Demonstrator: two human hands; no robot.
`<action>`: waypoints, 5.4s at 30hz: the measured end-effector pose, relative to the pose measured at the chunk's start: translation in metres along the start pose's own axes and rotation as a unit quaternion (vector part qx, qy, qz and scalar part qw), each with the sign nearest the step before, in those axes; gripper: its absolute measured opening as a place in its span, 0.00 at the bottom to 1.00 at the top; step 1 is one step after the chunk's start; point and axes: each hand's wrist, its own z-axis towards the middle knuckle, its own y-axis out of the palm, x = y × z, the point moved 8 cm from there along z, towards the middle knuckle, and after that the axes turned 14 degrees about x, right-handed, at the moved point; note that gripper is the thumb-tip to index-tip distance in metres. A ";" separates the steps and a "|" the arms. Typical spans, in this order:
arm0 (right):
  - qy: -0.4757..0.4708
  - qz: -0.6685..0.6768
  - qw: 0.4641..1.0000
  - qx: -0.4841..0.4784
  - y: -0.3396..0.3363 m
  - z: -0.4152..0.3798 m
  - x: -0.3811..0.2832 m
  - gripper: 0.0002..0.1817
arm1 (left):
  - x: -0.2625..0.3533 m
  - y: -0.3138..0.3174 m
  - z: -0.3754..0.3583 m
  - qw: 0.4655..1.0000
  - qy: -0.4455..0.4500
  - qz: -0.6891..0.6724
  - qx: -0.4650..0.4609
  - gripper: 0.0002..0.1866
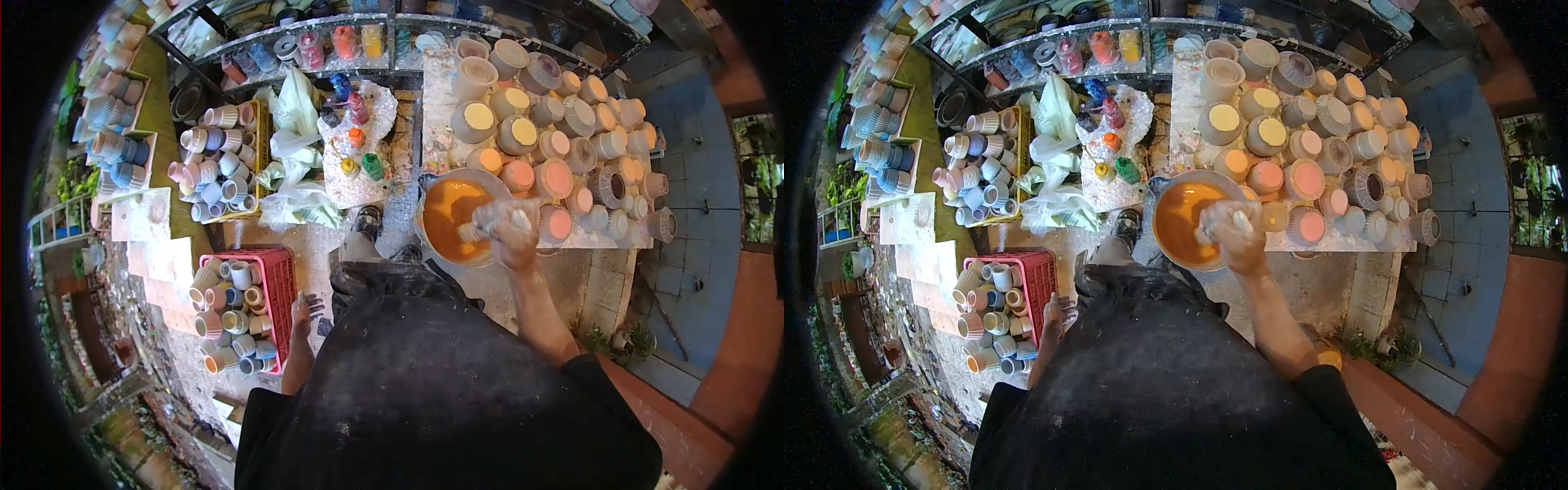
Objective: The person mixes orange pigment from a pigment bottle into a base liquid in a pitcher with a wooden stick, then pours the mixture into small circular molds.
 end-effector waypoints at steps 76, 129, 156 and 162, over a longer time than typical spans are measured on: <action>-0.058 -0.148 0.985 -0.073 0.022 -0.008 0.015 0.13 | -0.020 0.007 -0.015 0.993 0.083 0.064 -0.061 0.12; -0.132 -0.424 0.854 0.272 -0.016 0.002 -0.008 0.07 | 0.299 0.078 0.202 0.928 0.097 0.307 -0.187 0.16; -0.256 -0.669 0.498 0.489 0.116 -0.084 -0.101 0.02 | 0.390 0.170 0.201 0.852 0.141 0.416 -0.284 0.21; -0.204 -0.057 0.793 0.571 0.037 -0.067 -0.025 0.03 | 0.390 0.169 0.207 0.829 0.136 0.463 -0.284 0.21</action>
